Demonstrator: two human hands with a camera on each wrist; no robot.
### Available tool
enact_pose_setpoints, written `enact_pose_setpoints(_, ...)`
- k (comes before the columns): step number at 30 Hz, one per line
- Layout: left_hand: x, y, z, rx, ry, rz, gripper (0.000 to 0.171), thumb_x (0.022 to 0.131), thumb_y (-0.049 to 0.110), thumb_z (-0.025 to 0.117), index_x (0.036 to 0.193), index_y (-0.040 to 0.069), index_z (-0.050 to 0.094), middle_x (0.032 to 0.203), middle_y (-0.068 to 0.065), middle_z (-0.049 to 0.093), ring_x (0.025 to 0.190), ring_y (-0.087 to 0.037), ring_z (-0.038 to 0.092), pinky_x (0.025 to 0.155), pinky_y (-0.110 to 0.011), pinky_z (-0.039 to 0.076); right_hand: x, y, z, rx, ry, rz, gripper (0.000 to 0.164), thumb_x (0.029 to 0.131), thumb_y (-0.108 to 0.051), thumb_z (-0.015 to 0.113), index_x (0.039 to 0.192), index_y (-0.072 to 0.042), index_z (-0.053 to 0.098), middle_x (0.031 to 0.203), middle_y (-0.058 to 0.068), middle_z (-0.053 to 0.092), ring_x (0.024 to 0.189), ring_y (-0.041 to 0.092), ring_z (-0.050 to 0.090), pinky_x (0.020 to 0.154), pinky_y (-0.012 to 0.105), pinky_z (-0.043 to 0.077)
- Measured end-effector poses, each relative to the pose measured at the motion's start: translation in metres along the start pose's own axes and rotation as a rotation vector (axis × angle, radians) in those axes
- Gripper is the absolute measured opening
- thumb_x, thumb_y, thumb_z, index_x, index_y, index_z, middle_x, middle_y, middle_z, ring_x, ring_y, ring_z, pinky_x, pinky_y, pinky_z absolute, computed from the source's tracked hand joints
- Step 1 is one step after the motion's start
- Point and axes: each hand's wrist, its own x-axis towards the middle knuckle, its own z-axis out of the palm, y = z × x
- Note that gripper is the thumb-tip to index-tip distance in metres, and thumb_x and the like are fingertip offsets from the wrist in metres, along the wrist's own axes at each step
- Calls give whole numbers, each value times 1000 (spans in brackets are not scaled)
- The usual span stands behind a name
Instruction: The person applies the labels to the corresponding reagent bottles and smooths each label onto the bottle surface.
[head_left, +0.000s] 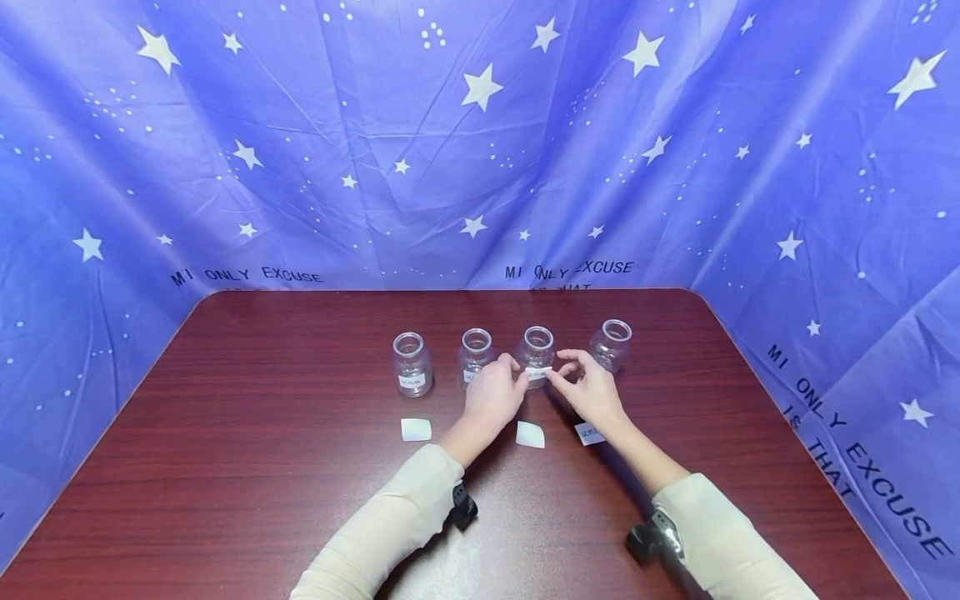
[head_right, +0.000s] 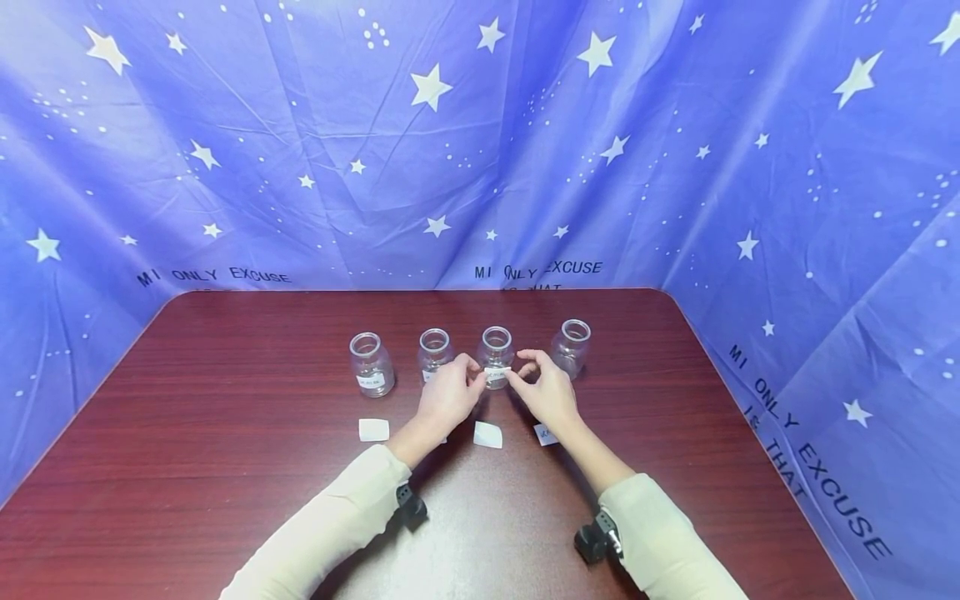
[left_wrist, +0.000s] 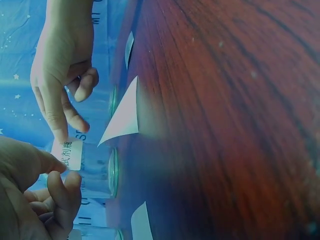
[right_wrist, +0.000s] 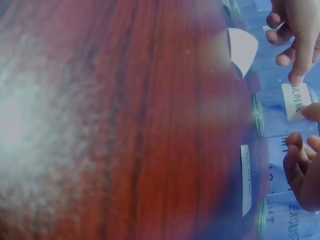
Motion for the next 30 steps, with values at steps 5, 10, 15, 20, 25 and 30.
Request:
enact_pose_setpoints(5,0,1,3,15,-34,-19,32,90,30,58,107,3,59,76,-9,69,64,-20,66,56,-33,51,2,1,0,68,-70,43,51,79,-19,74,123,-1,55,98,16,69,41,3,46,40,22,38)
enact_pose_setpoints(10,1,1,4,15,-63,-13,45,92,31,55,121,-4,54,89,-16,71,77,-26,69,65,-37,54,3,1,0,137,-148,99,54,82,-21,72,129,-3,53,108,19,67,43,17,56,41,27,44)
enact_pose_setpoints(15,1,0,6,2,-48,10,41,94,30,53,120,-1,57,96,-15,71,84,-26,69,70,-38,54,3,2,0,182,-177,113,50,84,-22,69,129,-4,54,110,19,67,44,20,57,42,28,45)
enact_pose_setpoints(20,1,-1,6,7,-19,28,37,94,30,54,116,1,59,94,-14,71,82,-26,70,67,-37,54,3,5,-2,218,-189,136,44,90,-21,62,130,-5,54,108,20,67,43,17,55,39,27,44)
enact_pose_setpoints(25,1,-1,6,15,-35,8,40,93,32,55,117,1,58,93,-14,71,81,-27,69,68,-39,54,3,6,-4,240,-182,134,41,92,-16,59,131,-4,53,107,22,66,43,16,55,38,26,43)
enact_pose_setpoints(30,2,-1,6,5,-76,-27,51,91,38,58,123,-1,53,95,-16,70,84,-30,69,71,-40,54,4,4,-5,248,-182,109,49,86,-17,67,130,-2,52,113,21,65,44,15,55,41,28,44)
